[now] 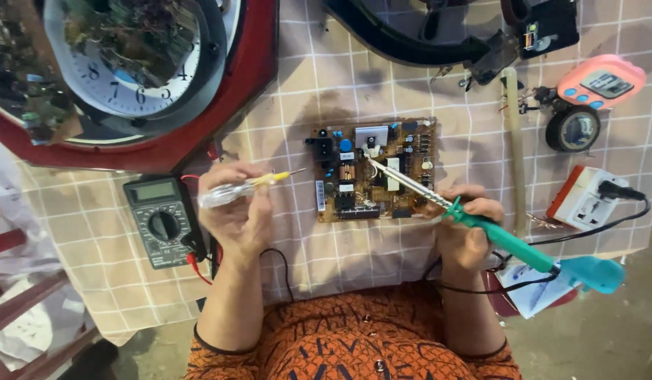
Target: Using a soldering iron to repair or assemble components on a circuit board while testing connections with a multimeter.
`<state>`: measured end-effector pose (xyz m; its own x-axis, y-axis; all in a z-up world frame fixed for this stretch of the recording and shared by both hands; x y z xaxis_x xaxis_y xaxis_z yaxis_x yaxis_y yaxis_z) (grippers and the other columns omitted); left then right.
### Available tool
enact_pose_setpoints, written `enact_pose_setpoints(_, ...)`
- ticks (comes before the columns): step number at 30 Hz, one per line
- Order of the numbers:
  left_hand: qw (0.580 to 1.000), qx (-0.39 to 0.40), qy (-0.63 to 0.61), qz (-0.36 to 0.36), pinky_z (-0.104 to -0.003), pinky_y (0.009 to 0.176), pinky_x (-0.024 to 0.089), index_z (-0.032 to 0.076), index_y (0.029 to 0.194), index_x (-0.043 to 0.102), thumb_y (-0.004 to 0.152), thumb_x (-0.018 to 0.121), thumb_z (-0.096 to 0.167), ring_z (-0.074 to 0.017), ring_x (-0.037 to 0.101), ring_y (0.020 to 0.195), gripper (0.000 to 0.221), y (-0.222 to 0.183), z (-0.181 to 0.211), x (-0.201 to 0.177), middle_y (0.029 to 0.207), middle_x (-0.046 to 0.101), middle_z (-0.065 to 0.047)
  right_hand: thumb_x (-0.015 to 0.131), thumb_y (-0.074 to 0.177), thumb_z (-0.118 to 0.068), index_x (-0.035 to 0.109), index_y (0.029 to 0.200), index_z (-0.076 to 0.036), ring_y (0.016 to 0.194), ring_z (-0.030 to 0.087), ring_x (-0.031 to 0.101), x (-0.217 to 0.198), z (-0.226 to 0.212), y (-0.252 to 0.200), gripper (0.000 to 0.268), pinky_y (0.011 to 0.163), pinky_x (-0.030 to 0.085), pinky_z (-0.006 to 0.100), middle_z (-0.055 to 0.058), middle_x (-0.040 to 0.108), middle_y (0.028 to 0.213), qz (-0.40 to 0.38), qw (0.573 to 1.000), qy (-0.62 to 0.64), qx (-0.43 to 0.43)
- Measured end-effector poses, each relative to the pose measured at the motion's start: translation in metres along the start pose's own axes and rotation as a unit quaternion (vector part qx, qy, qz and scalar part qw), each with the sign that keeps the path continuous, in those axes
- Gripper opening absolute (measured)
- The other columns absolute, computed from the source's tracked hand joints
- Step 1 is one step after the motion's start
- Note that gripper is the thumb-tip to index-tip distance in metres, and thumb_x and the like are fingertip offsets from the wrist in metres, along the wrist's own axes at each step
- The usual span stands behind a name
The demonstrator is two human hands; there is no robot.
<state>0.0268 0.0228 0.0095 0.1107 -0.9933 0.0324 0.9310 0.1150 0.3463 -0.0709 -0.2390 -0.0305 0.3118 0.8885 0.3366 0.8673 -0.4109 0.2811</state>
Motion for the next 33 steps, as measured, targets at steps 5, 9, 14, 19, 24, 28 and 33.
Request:
enact_pose_setpoints(5,0.989,0.093,0.117,-0.009,-0.032,0.058,0.047,-0.005,0.079,0.049,0.07,0.067,0.005,-0.0259,0.053,0.062,0.022,0.001,-0.003,0.002,0.071,0.052,-0.017,0.047,0.083,-0.033,0.035,0.084,-0.009,0.081,0.029,0.057,-0.005,0.007,-0.005,0.027,0.065,0.054,0.028,0.022,0.045,0.092,0.012,1.0,0.015,0.016)
enact_pose_setpoints(9,0.98,0.115,0.159,-0.028,-0.033,0.058,0.047,-0.005,0.079,0.053,0.071,0.068,0.007,-0.028,0.057,0.061,0.022,0.0,-0.006,0.005,0.07,0.055,-0.016,0.055,0.079,-0.022,0.041,0.08,-0.004,0.074,0.034,0.06,0.005,0.01,-0.004,0.023,0.061,0.055,0.034,0.027,0.048,0.086,0.011,1.0,0.004,0.015)
enact_pose_setpoints(14,0.982,0.112,0.141,-0.049,-0.034,0.06,0.047,-0.006,0.079,0.05,0.075,0.066,0.004,-0.0303,0.057,0.063,0.02,0.005,0.001,0.013,0.071,0.053,-0.018,0.052,0.079,-0.02,0.04,0.083,-0.001,0.078,0.035,0.06,0.014,-0.002,0.005,0.023,0.066,0.052,0.033,0.03,0.05,0.093,-0.09,0.994,-0.064,-0.003)
enact_pose_setpoints(19,0.986,0.087,0.133,-0.055,-0.035,0.061,0.047,-0.007,0.08,0.048,0.076,0.065,0.005,-0.0283,0.056,0.064,0.021,0.002,-0.003,0.012,0.072,0.053,-0.018,0.052,0.08,-0.017,0.041,0.082,0.003,0.072,0.034,0.061,0.01,-0.005,0.006,0.023,0.064,0.053,0.034,0.032,0.05,0.093,-0.106,0.993,-0.052,0.003)
enact_pose_setpoints(24,0.99,0.078,0.106,-0.051,-0.034,0.061,0.046,-0.008,0.082,0.047,0.075,0.064,0.002,-0.0269,0.054,0.065,0.021,0.002,-0.005,0.01,0.074,0.051,-0.018,0.052,0.082,-0.015,0.041,0.087,0.003,0.078,0.034,0.061,0.012,-0.003,0.007,0.022,0.068,0.053,0.036,0.034,0.047,0.099,-0.114,0.993,-0.008,0.011)
enact_pose_setpoints(28,0.991,0.071,0.1,-0.05,-0.033,0.061,0.046,-0.007,0.082,0.048,0.074,0.064,-0.001,-0.0255,0.055,0.066,0.019,0.002,-0.004,0.01,0.074,0.051,-0.017,0.049,0.083,-0.016,0.043,0.085,0.001,0.079,0.032,0.061,0.009,-0.005,0.009,0.018,0.066,0.052,0.032,0.029,0.05,0.098,-0.139,0.988,-0.064,-0.01)
enact_pose_setpoints(33,0.992,0.064,0.093,-0.047,-0.033,0.061,0.046,-0.007,0.082,0.048,0.074,0.064,-0.002,-0.0263,0.055,0.065,0.019,0.003,-0.002,0.01,0.074,0.05,-0.017,0.051,0.082,-0.019,0.043,0.085,-0.004,0.073,0.026,0.059,-0.004,0.003,-0.004,0.016,0.064,0.051,0.028,0.028,0.05,0.097,-0.096,0.993,-0.049,-0.057)
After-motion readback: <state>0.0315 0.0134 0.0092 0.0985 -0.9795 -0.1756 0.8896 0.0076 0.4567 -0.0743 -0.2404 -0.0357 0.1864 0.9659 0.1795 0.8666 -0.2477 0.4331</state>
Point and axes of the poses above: each hand's wrist, its own y-axis towards the middle knuckle, its own x-axis out of the palm, z = x × y, the point moved 1 cm from there along y, towards the middle knuckle
